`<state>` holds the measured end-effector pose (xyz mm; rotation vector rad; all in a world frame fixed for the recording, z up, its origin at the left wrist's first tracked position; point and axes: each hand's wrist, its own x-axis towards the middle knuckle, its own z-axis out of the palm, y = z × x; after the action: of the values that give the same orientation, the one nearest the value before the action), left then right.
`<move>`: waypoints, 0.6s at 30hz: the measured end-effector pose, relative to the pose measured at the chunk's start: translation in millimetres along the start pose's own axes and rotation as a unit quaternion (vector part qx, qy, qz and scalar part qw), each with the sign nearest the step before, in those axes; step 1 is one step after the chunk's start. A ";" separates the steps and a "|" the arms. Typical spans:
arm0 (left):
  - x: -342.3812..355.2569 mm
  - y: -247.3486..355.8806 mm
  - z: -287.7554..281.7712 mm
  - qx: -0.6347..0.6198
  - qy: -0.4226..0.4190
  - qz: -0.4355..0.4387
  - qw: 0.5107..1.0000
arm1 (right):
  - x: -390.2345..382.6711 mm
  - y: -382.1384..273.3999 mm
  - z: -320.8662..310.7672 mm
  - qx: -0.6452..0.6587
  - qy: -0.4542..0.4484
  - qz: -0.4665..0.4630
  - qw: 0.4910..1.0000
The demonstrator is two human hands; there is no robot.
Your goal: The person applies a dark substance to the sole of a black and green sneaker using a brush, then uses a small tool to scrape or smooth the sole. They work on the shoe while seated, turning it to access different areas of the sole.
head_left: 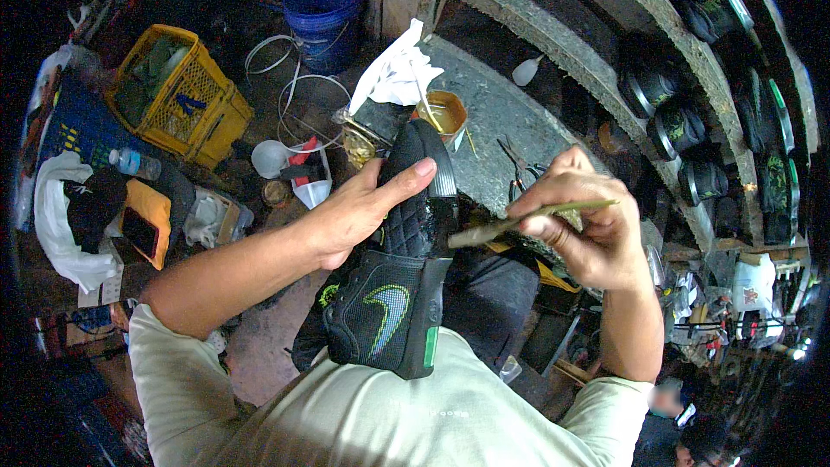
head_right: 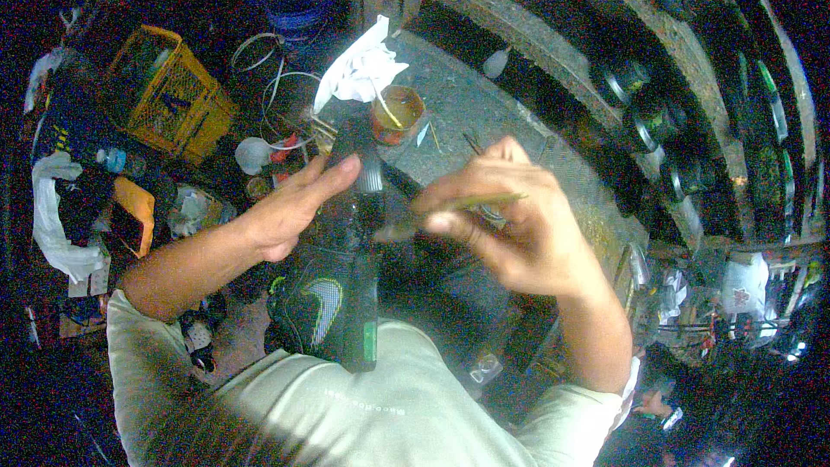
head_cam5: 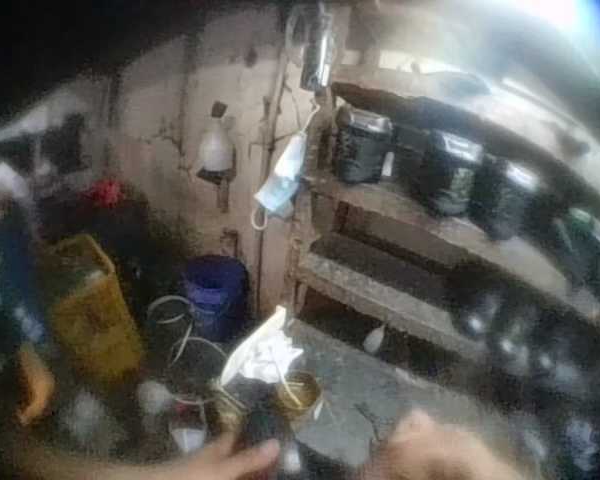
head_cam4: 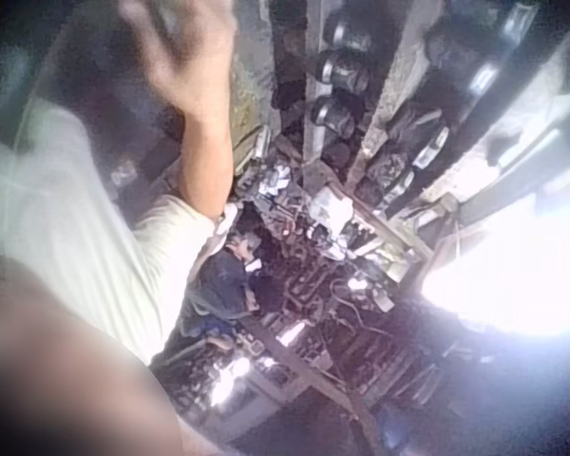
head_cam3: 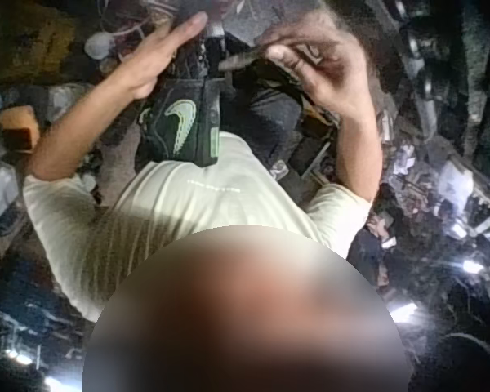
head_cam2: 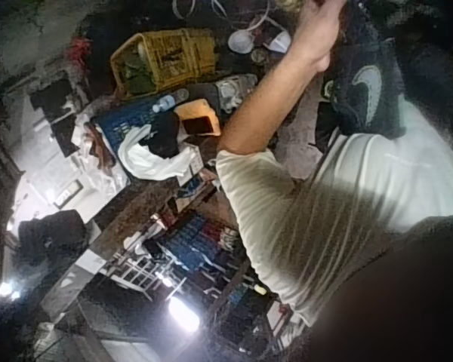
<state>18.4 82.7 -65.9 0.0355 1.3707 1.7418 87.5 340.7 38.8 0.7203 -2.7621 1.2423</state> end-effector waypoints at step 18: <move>-0.2 -0.1 3.2 -0.013 -0.012 0.025 1.000 | -9.3 13.3 5.9 -0.030 0.119 -0.032 0.992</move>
<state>20.2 85.0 -64.6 0.0768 1.3393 1.7959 91.1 347.9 23.6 0.6077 -2.5520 1.1442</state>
